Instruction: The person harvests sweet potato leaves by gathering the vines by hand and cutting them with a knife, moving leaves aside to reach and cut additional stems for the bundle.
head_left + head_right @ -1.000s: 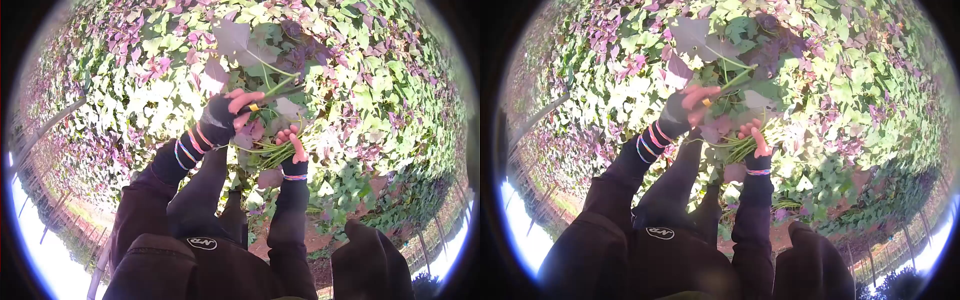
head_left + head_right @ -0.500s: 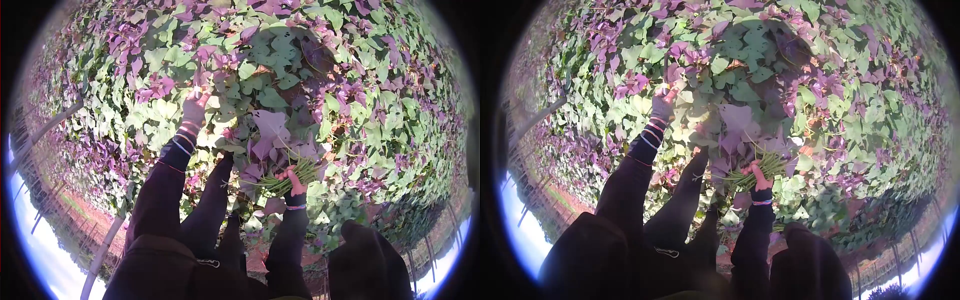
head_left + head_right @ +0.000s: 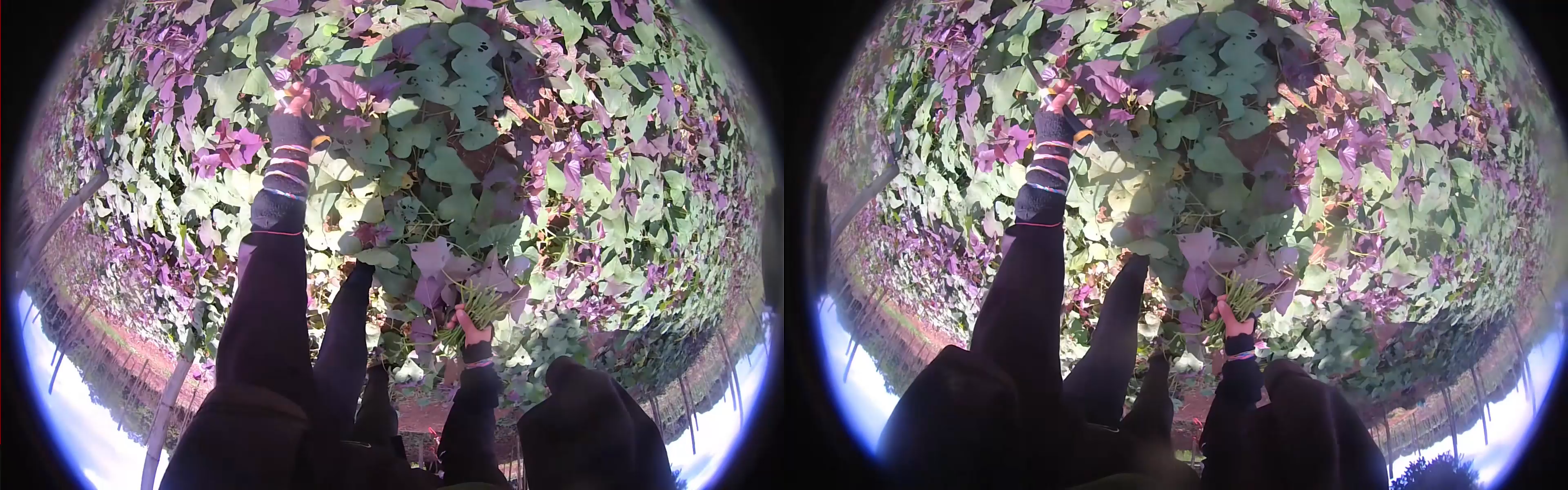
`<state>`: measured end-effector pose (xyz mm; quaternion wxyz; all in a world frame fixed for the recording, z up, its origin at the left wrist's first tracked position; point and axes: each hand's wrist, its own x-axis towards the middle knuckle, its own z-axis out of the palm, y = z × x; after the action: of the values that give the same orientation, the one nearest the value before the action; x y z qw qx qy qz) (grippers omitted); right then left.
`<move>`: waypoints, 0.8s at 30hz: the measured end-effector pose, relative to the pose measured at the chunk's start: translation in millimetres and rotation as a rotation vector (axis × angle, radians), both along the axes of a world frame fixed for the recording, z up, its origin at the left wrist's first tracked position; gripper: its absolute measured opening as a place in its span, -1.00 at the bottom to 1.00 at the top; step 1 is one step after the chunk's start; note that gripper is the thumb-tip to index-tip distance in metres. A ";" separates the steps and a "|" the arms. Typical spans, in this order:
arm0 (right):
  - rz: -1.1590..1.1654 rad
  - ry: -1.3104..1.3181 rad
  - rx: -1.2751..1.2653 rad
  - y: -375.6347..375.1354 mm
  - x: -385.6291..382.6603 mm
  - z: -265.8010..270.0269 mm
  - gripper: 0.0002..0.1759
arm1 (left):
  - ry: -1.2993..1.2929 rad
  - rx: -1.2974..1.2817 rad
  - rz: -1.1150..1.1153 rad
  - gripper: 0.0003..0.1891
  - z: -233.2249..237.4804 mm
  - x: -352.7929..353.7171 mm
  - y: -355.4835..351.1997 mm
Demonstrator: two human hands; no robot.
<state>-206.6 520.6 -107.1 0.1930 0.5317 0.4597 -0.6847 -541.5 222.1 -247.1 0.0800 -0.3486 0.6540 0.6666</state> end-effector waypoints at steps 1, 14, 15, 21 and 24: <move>0.002 0.002 -0.006 -6.9 -7.0 -4.7 -0.84 | 0.016 -0.008 -0.040 -0.78 14.7 19.3 -5.5; 0.502 -0.030 -0.416 -85.3 -76.6 -31.9 -0.67 | 0.347 -0.042 -1.297 -0.61 193.1 216.4 62.7; 0.623 -0.013 -0.291 -84.6 -68.6 -27.7 -0.76 | 0.225 -0.026 -1.377 -0.61 195.3 206.9 62.6; 0.436 -0.117 -0.262 -76.4 29.1 -52.1 -0.87 | -0.054 -0.840 -1.471 -0.64 80.9 164.2 23.9; 0.521 -0.162 -0.023 -79.2 23.8 -18.4 -0.79 | -0.074 -0.786 -1.683 -0.62 14.3 166.7 30.3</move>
<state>-182.8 441.4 -125.5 0.4050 0.4464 0.5560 -0.5723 -374.8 252.4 -232.8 0.4340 0.2176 0.8676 0.1080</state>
